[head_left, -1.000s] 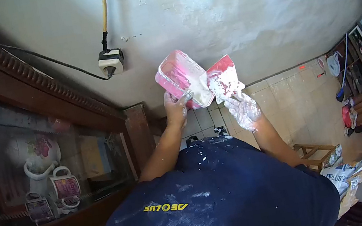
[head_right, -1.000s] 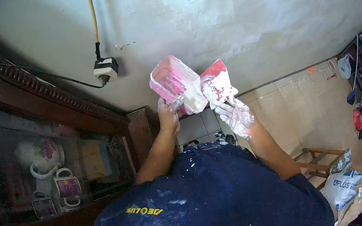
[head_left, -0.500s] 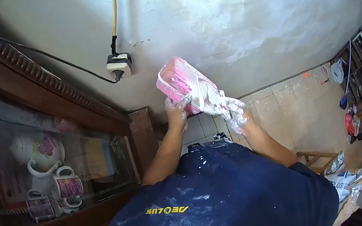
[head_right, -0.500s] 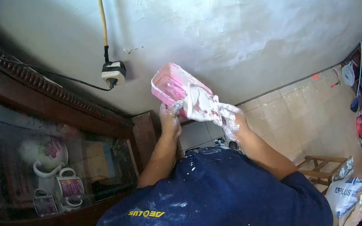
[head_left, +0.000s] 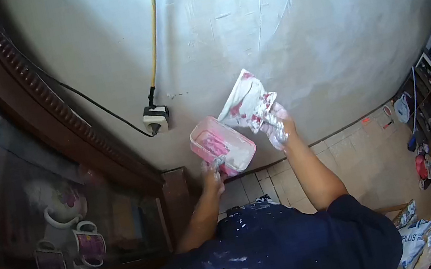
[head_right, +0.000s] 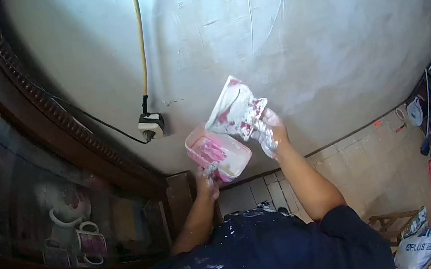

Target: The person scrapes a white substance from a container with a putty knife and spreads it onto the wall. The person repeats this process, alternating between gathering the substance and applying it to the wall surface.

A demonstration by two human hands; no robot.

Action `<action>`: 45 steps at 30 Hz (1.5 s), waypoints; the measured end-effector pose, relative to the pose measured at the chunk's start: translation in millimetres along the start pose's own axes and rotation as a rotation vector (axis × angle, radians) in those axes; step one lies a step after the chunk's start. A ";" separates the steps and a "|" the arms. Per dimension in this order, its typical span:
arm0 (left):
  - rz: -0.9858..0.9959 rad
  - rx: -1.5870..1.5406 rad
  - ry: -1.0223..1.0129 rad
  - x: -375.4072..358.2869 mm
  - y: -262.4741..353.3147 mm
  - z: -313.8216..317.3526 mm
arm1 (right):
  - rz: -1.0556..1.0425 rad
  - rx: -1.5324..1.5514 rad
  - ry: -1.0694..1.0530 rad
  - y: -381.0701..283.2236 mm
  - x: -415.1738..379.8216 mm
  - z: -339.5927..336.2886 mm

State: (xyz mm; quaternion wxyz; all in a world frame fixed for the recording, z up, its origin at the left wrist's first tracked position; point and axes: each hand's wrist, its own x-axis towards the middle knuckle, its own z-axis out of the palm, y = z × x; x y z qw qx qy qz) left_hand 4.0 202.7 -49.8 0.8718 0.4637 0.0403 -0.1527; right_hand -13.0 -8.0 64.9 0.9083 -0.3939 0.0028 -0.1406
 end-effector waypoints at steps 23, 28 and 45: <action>-0.006 0.018 0.115 -11.9 -8.8 -36.3 | -0.317 -0.075 0.183 -60.6 97.9 23.4; -0.046 -0.010 0.077 -14.4 -5.9 -32.2 | -0.514 0.015 -0.004 -163.4 136.1 83.1; -0.027 0.026 0.014 -11.0 -18.0 -23.6 | -0.449 -0.253 0.179 -122.8 73.0 19.7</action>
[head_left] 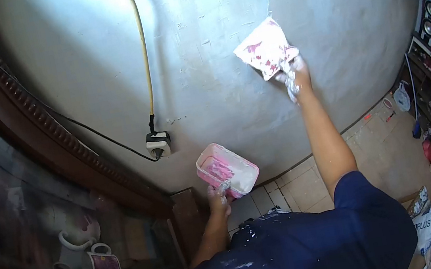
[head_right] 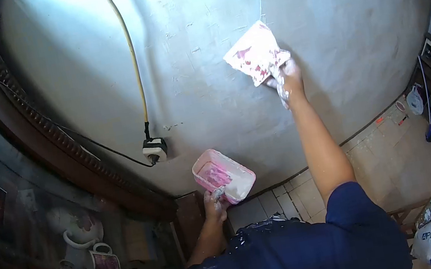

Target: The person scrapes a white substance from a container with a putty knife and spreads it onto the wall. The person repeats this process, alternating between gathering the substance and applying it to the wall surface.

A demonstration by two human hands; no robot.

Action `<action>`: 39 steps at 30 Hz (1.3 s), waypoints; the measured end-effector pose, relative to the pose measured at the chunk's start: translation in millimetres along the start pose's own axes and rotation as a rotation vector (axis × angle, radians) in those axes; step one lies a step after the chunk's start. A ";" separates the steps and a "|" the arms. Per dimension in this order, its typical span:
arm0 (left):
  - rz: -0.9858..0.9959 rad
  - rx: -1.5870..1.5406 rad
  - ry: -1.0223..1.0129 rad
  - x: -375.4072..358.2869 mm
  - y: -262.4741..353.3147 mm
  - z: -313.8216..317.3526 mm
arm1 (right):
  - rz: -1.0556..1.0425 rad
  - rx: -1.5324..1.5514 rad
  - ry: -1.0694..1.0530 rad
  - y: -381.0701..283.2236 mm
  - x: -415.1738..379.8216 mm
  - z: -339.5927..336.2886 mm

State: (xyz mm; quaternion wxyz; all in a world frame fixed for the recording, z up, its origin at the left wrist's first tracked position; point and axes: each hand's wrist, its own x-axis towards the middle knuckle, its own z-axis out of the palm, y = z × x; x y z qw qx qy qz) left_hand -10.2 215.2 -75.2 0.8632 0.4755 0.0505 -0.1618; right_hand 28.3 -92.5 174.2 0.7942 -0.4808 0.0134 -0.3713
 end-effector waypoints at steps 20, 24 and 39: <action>-0.044 -0.019 0.097 5.3 -2.9 -22.5 | -1.313 -1.732 -0.489 -39.9 93.0 39.3; -0.050 0.005 0.065 6.1 -3.9 -19.2 | -1.315 -1.691 -0.634 -14.4 48.5 -2.4; -0.040 0.017 -0.014 25.9 -19.2 -8.3 | -1.420 -1.804 -0.524 -69.3 125.9 57.4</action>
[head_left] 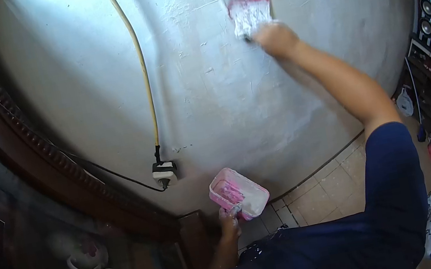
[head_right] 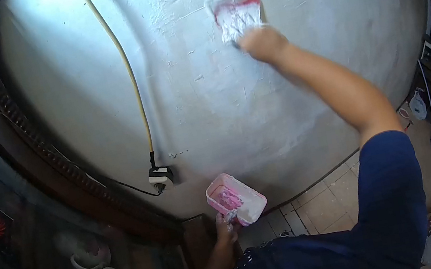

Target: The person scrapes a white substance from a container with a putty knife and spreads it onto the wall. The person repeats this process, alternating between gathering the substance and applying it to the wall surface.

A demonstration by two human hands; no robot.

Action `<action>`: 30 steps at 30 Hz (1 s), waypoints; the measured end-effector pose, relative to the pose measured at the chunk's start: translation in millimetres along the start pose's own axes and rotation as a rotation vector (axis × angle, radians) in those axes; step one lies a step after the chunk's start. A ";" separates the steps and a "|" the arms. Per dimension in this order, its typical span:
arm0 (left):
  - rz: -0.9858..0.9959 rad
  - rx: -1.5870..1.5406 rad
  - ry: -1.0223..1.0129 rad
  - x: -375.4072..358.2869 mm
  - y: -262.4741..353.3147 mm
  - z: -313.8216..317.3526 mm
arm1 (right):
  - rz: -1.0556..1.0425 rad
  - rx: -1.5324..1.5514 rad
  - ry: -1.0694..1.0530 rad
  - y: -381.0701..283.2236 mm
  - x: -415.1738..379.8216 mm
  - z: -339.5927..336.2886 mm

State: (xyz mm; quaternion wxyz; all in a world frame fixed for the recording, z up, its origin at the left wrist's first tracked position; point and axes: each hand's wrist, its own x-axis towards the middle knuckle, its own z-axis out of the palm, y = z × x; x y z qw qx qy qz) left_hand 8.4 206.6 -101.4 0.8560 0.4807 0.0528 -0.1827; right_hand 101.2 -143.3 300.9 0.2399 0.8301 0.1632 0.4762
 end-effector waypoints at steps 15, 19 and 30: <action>0.045 0.011 -0.002 22.5 -10.2 1.2 | 0.123 -0.181 0.396 41.5 63.1 -93.0; 0.072 0.038 -0.047 19.9 -13.6 -2.1 | -0.074 -0.083 -0.022 19.6 26.5 4.4; 0.054 -0.004 -0.034 2.5 20.6 19.0 | -0.023 0.306 -0.100 -69.0 -61.3 -75.9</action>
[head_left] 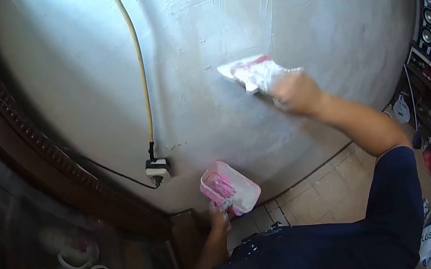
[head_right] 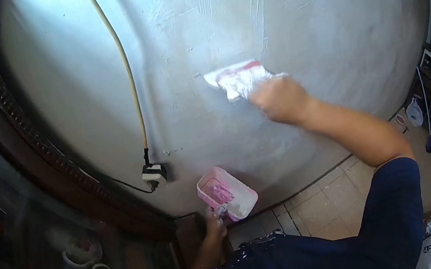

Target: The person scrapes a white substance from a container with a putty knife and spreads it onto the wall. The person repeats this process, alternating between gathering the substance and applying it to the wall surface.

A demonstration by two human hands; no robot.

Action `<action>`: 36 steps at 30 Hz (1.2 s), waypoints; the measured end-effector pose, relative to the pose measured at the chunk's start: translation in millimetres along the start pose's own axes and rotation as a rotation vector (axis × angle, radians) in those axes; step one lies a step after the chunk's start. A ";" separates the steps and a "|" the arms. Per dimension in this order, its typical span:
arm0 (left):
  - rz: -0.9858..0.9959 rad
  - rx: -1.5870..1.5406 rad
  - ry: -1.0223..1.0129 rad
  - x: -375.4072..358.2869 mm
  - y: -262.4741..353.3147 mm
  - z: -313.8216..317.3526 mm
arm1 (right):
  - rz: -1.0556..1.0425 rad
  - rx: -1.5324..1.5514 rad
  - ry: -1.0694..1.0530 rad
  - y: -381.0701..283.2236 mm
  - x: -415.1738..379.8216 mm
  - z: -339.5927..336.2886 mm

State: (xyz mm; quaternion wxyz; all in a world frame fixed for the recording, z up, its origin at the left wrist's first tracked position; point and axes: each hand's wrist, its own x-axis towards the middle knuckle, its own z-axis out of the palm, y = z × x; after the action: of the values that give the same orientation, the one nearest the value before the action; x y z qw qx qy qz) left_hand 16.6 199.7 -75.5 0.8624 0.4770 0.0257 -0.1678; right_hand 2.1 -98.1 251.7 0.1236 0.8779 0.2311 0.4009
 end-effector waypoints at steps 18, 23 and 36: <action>-0.029 0.007 -0.029 -4.7 -7.8 2.0 | 0.186 0.172 -0.275 -84.4 -126.0 133.5; -0.056 0.049 -0.045 0.6 -8.0 25.3 | 0.990 1.341 0.411 -106.8 -153.0 130.2; -0.007 0.140 -0.257 19.5 -6.4 110.6 | 1.241 1.422 0.416 -94.4 -201.3 69.3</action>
State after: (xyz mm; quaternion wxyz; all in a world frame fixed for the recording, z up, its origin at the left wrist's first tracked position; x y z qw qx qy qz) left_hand 20.2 99.5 -24.5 0.8227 0.5104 -0.0949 -0.2319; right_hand -89.2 -120.5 38.7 -0.7139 0.6248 -0.0678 0.3088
